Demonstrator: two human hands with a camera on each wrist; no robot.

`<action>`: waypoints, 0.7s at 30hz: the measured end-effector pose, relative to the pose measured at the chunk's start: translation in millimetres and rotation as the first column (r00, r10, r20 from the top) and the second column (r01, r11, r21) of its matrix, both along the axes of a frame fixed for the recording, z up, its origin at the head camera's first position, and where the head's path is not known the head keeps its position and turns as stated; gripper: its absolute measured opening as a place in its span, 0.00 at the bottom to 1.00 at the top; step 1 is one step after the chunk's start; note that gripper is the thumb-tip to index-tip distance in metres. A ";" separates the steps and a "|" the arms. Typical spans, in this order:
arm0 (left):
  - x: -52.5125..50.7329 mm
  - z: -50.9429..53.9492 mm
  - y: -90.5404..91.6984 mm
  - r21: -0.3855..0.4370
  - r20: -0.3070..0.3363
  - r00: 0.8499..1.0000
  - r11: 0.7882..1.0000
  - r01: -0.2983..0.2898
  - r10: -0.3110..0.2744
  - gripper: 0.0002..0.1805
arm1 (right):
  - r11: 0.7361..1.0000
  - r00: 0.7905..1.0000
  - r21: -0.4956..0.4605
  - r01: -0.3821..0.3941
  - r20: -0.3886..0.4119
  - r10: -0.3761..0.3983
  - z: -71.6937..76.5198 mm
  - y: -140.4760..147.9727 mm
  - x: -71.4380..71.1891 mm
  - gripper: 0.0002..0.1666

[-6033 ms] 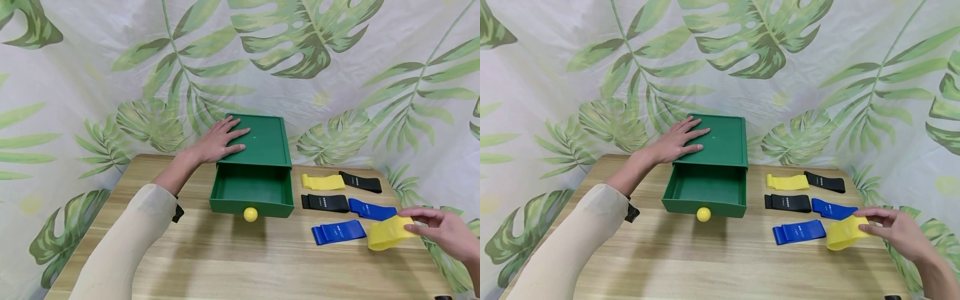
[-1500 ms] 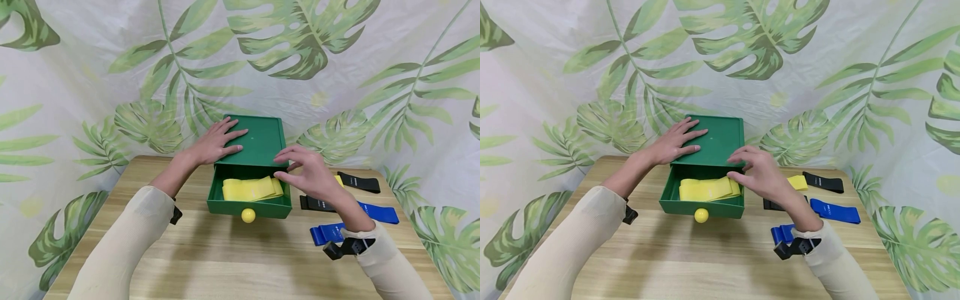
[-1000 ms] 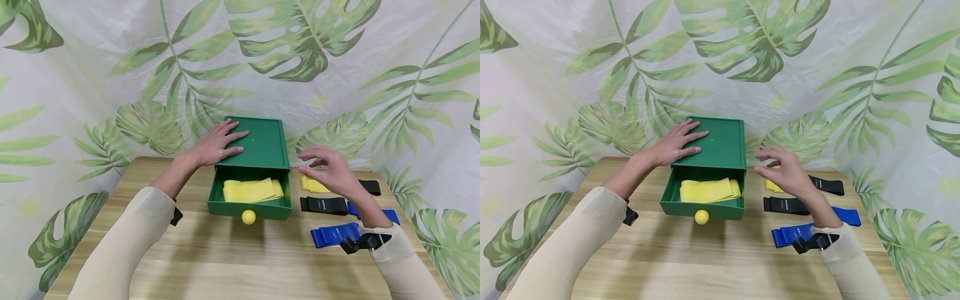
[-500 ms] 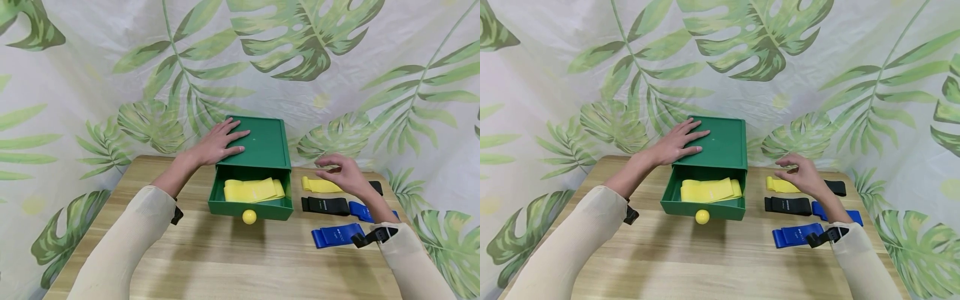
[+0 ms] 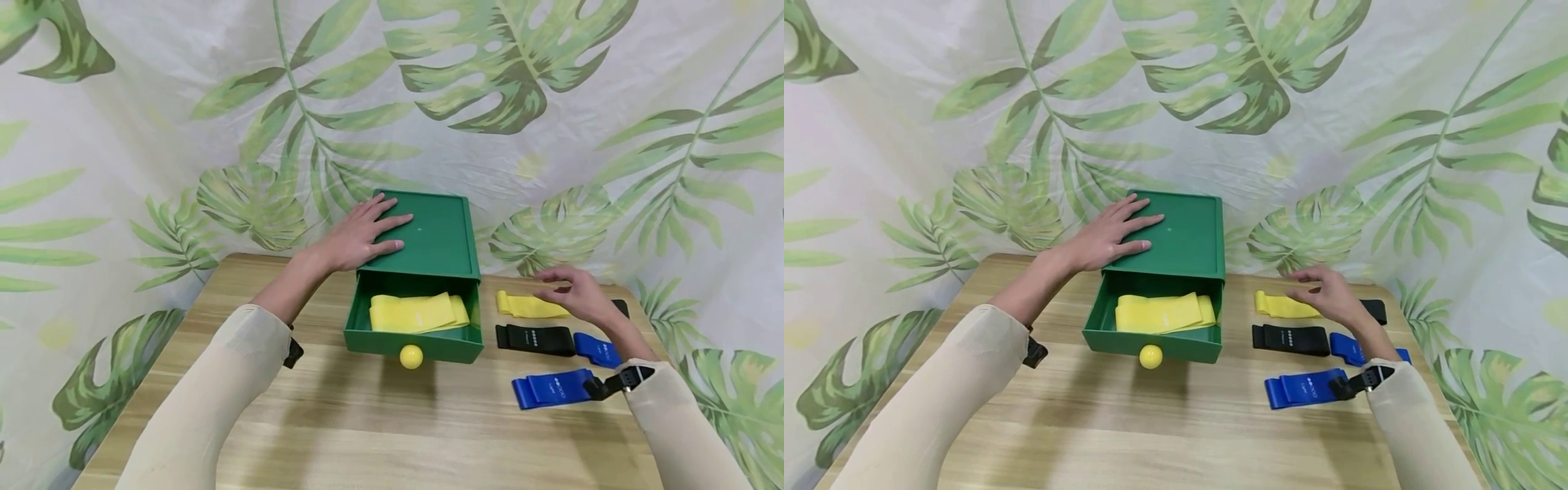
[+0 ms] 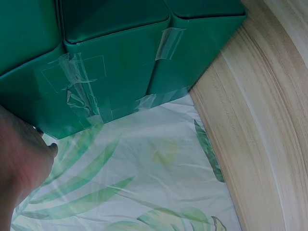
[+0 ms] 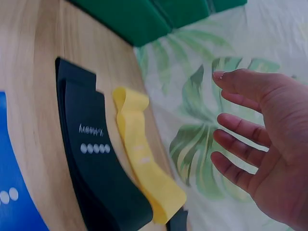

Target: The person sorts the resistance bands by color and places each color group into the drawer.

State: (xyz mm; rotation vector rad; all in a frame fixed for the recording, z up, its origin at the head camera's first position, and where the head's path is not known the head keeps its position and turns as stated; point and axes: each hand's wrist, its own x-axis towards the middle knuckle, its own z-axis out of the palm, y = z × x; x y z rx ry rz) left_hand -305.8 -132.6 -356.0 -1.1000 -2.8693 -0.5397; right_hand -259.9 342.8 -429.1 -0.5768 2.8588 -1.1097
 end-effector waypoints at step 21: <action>0.9 1.1 -0.1 -0.003 0.001 1.000 1.000 0.001 -0.001 0.35 | 0.980 0.990 0.159 0.120 0.058 -0.131 -47.4 42.6 -10.3 0.29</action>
